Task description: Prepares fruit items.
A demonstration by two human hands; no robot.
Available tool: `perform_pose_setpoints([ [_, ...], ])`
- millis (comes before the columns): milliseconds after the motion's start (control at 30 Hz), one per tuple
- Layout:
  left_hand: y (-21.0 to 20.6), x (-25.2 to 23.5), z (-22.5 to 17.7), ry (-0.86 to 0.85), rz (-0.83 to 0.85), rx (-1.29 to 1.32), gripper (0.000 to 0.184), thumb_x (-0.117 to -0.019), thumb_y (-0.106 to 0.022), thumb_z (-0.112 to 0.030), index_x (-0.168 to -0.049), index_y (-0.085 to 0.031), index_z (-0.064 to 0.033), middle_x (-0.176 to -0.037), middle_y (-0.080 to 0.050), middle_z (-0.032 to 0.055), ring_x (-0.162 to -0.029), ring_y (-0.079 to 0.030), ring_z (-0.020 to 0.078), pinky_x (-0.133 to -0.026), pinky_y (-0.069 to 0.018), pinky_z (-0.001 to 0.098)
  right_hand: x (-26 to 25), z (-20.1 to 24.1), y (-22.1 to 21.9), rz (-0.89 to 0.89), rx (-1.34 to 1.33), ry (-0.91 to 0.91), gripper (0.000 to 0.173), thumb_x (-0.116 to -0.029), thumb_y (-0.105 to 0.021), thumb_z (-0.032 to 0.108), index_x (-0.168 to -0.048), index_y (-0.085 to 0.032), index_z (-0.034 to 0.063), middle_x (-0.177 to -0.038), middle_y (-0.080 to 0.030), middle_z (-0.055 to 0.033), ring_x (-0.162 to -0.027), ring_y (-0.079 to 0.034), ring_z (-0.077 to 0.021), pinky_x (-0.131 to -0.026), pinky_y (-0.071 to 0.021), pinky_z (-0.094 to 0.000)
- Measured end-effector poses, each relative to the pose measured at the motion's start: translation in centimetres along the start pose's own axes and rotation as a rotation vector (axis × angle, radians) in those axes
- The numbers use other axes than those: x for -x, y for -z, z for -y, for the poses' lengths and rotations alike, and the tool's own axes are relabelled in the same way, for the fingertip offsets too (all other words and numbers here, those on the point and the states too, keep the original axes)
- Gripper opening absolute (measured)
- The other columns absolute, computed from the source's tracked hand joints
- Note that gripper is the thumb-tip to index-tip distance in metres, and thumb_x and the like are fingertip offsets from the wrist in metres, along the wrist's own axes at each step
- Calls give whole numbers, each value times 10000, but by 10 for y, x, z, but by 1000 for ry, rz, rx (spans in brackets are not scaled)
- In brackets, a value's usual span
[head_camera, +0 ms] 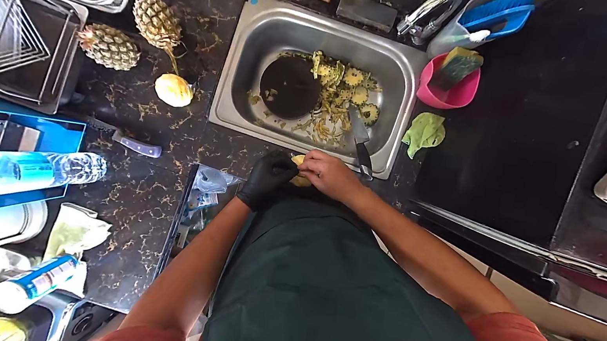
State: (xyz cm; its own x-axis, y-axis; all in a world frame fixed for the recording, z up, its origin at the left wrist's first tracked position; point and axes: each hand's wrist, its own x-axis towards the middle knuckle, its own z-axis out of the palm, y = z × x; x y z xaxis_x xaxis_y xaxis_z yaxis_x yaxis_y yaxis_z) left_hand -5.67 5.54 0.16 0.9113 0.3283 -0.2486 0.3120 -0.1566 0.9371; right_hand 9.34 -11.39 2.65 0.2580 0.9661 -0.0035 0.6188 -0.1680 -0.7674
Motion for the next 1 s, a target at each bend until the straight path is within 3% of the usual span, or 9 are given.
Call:
perform_pose_setpoints([
  [100, 1, 7, 5, -18, -6, 168, 281, -834, -748, -49, -1103, -680, -7, -1116, -694, 118, -1023, -672, 207, -901, -578, 388, 3, -1, -4, -57, -79, -60, 133, -998, -665, 189, -1018, -780, 124, -1084, -699, -22, -980, -675, -112, -887, -589, -311],
  [200, -6, 9, 4, -39, -21, 65, 754, -699, -888, -171, -1362, -533, -110, -1199, -637, 85, -1053, -639, 193, -896, -571, 373, 5, -1, -4, -70, -148, -121, 107, -982, -685, 181, -1004, -773, 123, -1098, -696, -27, -955, -675, -107, -866, -595, -303],
  [267, -13, 2, -1, -75, -6, -161, 942, -645, -947, -289, -1472, -510, -180, -1330, -575, 134, -1189, -573, 266, -991, -522, 461, 3, 0, -1, -35, -189, -162, 107, -980, -688, 182, -1005, -764, 112, -1097, -685, -44, -945, -671, -127, -860, -594, -326],
  [367, -21, -8, -4, -130, 35, -375, 787, -668, -929, -352, -1376, -637, -169, -1385, -591, 139, -1296, -542, 304, -1096, -454, 508, 3, -2, 4, 23, -244, -209, 142, -988, -685, 221, -1007, -745, 93, -1086, -680, -54, -950, -674, -133, -873, -599, -342],
  [567, -18, -17, -10, -200, 105, -487, 748, -714, -894, -392, -1373, -637, -146, -1359, -633, 69, -1275, -575, 222, -1106, -459, 439, 2, 9, 8, -3, -333, -402, 177, -1010, -640, 228, -1014, -716, 68, -1045, -670, -83, -902, -670, -178, -825, -594, -398],
  [700, -17, -16, -6, -137, 148, -508, 853, -718, -897, -361, -1464, -541, -152, -1457, -553, 111, -1316, -551, 272, -1089, -481, 476, 5, 15, -11, -28, 158, -132, 220, -1013, -595, 278, -1017, -770, 145, -1168, -696, -86, -1112, -656, -258, -968, -546, -475],
  [833, 3, -18, -8, -175, 218, -429, 1095, -683, -887, -519, -1578, -367, -163, -1607, -395, 94, -1441, -424, 264, -1158, -410, 488, 3, 17, -5, 26, 143, -145, 335, -987, -626, 467, -1078, -742, 165, -1464, -557, -138, -1361, -520, -311, -1110, -452, -515],
  [933, 59, -14, -17, -143, -38, -392, 848, -730, -879, -324, -1468, -499, -152, -1534, -486, 92, -1420, -455, 263, -1148, -427, 511, 6, 14, -15, 31, 95, -206, 561, -887, -728, 563, -1243, -650, 136, -1517, -485, -207, -1391, -497, -357, -1125, -454, -518],
  [1000, 112, -18, -16, -41, -364, -558, 760, -761, -854, -356, -1425, -545, -154, -1502, -517, 99, -1369, -505, 297, -1094, -465, 544, 4, 10, -27, 55, 120, -262, 773, -826, -795, 549, -1457, -542, 182, -1557, -437, -238, -1409, -474, -397, -1135, -436, -547],
])
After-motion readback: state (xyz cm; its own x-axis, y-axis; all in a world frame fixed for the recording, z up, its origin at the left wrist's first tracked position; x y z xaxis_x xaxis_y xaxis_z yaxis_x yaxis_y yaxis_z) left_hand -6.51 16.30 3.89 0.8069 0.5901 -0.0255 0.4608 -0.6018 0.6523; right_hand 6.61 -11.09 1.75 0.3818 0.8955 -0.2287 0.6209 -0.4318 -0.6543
